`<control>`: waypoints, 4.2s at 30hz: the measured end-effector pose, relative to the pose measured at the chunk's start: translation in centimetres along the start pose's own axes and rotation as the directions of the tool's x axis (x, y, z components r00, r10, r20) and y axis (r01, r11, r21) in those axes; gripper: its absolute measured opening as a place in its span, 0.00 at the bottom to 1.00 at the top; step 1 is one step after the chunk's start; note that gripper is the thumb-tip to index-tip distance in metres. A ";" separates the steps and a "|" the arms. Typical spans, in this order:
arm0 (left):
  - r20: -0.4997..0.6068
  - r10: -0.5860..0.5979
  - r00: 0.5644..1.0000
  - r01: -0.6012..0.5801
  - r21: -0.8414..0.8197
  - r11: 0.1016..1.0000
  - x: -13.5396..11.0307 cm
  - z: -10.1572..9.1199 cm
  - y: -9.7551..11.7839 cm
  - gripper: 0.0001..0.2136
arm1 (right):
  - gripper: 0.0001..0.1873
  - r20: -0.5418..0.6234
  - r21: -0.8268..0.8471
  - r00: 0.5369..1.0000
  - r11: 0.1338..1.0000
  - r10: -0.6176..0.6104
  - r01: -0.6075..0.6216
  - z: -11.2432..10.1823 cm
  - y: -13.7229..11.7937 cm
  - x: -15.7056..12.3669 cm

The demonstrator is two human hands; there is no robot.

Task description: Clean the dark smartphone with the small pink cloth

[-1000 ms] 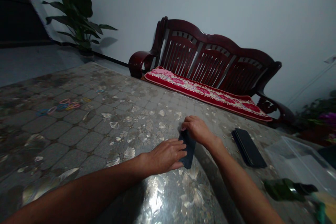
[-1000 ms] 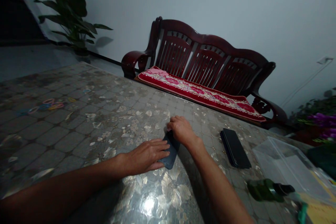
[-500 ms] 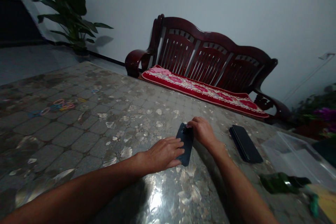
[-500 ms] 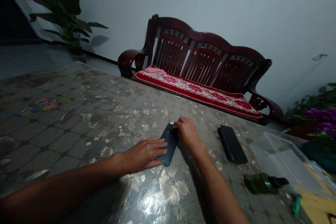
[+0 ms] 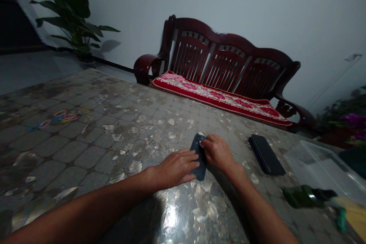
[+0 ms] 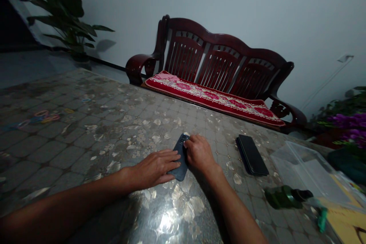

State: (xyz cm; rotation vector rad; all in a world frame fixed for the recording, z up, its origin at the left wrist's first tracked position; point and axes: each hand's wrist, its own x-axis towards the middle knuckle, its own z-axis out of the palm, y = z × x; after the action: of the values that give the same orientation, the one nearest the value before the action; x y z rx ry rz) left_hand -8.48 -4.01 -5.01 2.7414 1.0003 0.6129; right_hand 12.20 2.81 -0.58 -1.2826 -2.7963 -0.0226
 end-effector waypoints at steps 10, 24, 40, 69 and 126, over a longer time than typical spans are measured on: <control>0.014 0.004 1.000 -0.004 0.016 1.000 0.0 0.1 0.0 0.15 | 0.12 -0.101 0.139 0.995 0.990 -0.007 0.021 1.2 -0.7 0.1; 0.025 -0.016 1.000 0.016 0.006 1.000 0.0 -0.1 0.0 0.14 | 0.12 0.090 0.110 0.987 0.984 0.133 -0.142 -0.2 3.0 2.9; 0.017 0.006 1.000 -0.005 -0.014 1.000 0.1 -0.1 -0.1 0.15 | 0.09 0.135 0.058 0.989 0.996 0.065 -0.073 -0.9 1.6 5.6; 0.024 -0.003 1.000 0.002 0.006 1.000 0.0 0.0 -0.1 0.15 | 0.12 -0.097 0.050 0.980 0.985 0.172 -0.168 0.5 3.6 1.7; -0.071 -0.117 0.991 0.124 0.095 0.988 1.4 1.1 -0.7 0.17 | 0.15 -0.307 0.286 0.947 0.958 0.097 -0.006 3.8 2.6 0.6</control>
State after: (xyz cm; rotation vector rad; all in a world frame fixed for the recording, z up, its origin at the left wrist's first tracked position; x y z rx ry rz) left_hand -7.46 -2.64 -5.75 2.7353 1.2332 0.6536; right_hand 13.56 5.15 -4.33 -1.1644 -2.3887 0.1518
